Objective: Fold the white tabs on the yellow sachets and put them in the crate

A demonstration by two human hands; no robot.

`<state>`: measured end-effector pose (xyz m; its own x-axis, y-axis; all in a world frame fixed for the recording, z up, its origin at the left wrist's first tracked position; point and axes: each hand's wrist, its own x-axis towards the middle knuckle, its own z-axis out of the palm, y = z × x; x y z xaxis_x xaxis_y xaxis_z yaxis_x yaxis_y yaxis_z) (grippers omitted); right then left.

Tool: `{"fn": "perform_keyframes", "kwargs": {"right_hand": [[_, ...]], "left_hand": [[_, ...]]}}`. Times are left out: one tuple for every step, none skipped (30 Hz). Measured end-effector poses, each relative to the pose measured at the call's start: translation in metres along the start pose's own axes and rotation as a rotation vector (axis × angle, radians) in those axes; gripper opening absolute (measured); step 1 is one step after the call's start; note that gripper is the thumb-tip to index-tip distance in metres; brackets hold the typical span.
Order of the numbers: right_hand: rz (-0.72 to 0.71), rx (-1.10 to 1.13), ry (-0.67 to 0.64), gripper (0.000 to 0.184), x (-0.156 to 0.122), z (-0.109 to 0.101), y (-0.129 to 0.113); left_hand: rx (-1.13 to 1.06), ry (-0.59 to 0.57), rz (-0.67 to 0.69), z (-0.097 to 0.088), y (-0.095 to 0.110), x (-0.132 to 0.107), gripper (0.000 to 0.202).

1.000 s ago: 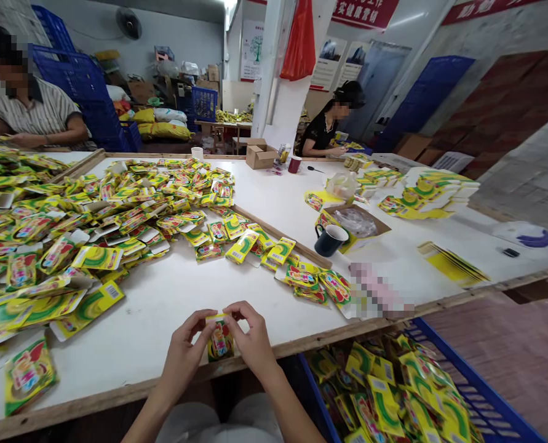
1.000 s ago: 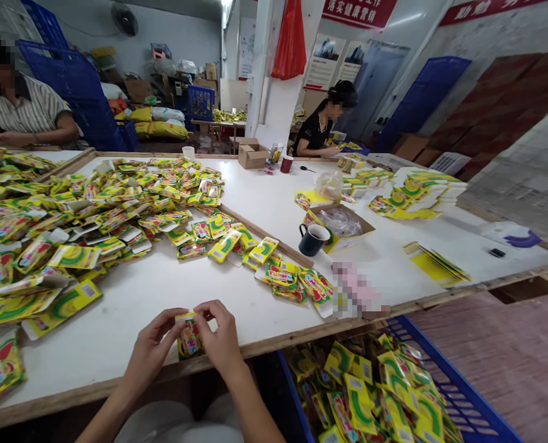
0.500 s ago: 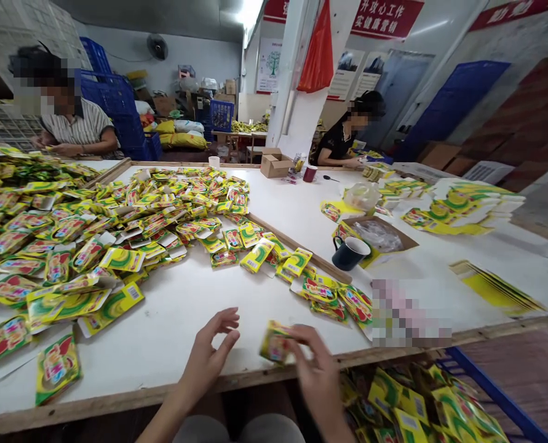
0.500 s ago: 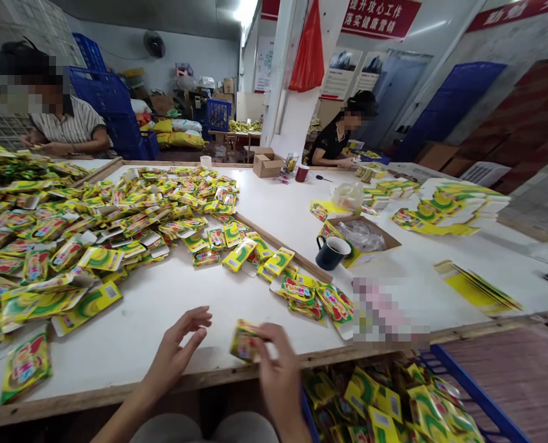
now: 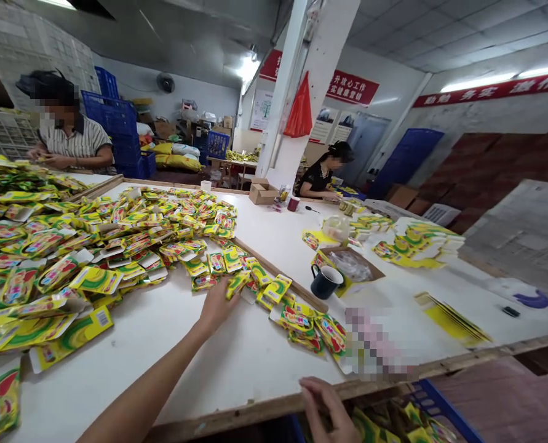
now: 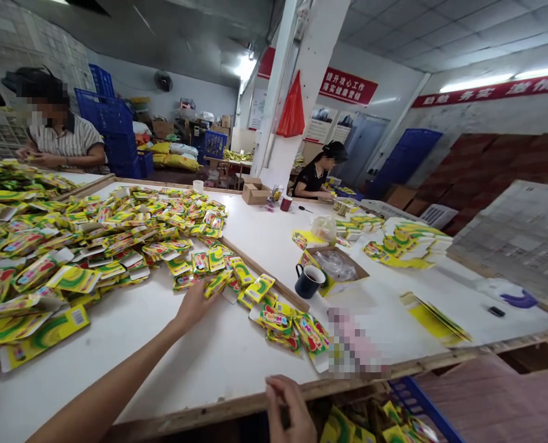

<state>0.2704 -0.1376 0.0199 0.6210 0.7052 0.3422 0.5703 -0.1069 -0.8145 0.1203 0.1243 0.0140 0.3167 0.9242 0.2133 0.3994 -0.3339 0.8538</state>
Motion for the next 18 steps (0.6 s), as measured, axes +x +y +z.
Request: {"fn": "perform_keyframes", "kwargs": {"right_hand": [[0.041, 0.057, -0.037, 0.034, 0.000, 0.019, -0.004], [0.088, 0.115, -0.079, 0.033, 0.000, 0.036, -0.008], [0.136, 0.183, -0.120, 0.034, 0.001, 0.052, -0.012], [0.177, 0.268, -0.160, 0.035, 0.003, 0.066, -0.017], [0.206, 0.366, -0.196, 0.039, 0.004, 0.080, -0.022], [0.220, 0.463, -0.228, 0.042, 0.006, 0.093, -0.027], [0.223, 0.547, -0.255, 0.044, 0.007, 0.105, -0.034], [0.218, 0.605, -0.280, 0.044, 0.007, 0.115, -0.040], [0.204, 0.630, -0.308, 0.043, 0.007, 0.124, -0.046], [0.184, 0.626, -0.337, 0.039, 0.007, 0.130, -0.051], [0.159, 0.602, -0.363, 0.036, 0.006, 0.134, -0.055], [0.132, 0.569, -0.390, 0.032, 0.005, 0.137, -0.057], [0.107, 0.536, -0.416, 0.029, 0.004, 0.138, -0.058], [0.087, 0.507, -0.439, 0.027, 0.003, 0.139, -0.058], [0.075, 0.485, -0.461, 0.024, 0.003, 0.138, -0.057], [0.074, 0.469, -0.484, 0.022, 0.003, 0.138, -0.055], [0.079, 0.455, -0.510, 0.021, 0.003, 0.137, -0.054], [0.086, 0.443, -0.534, 0.021, 0.004, 0.136, -0.053]], "left_hand": [[-0.024, -0.012, -0.024, -0.008, -0.002, -0.012, 0.031], [-0.055, -0.036, -0.044, -0.017, -0.004, -0.027, 0.035], [-0.086, -0.061, -0.064, -0.026, -0.005, -0.044, 0.040], [-0.141, -0.089, -0.090, -0.033, -0.006, -0.061, 0.043], [-0.270, -0.129, -0.132, -0.039, -0.007, -0.077, 0.041], [-0.375, -0.171, -0.163, -0.044, -0.007, -0.093, 0.038], [-0.456, -0.211, -0.183, -0.048, -0.008, -0.107, 0.035], [-0.519, -0.233, -0.195, -0.051, -0.008, -0.119, 0.033], [-0.551, -0.238, -0.194, -0.053, -0.010, -0.128, 0.034], [-0.569, -0.225, -0.188, -0.054, -0.011, -0.136, 0.038], [-0.578, -0.202, -0.180, -0.056, -0.012, -0.141, 0.043], [-0.582, -0.181, -0.170, -0.058, -0.013, -0.144, 0.045], [-0.583, -0.167, -0.162, -0.060, -0.014, -0.146, 0.045], [-0.584, -0.166, -0.154, -0.062, -0.014, -0.147, 0.043], [-0.585, -0.178, -0.150, -0.064, -0.015, -0.148, 0.041], [-0.589, -0.197, -0.151, -0.066, -0.015, -0.148, 0.039], [-0.598, -0.219, -0.154, -0.068, -0.016, -0.148, 0.039], [-0.608, -0.238, -0.159, -0.069, -0.017, -0.148, 0.039]]}}
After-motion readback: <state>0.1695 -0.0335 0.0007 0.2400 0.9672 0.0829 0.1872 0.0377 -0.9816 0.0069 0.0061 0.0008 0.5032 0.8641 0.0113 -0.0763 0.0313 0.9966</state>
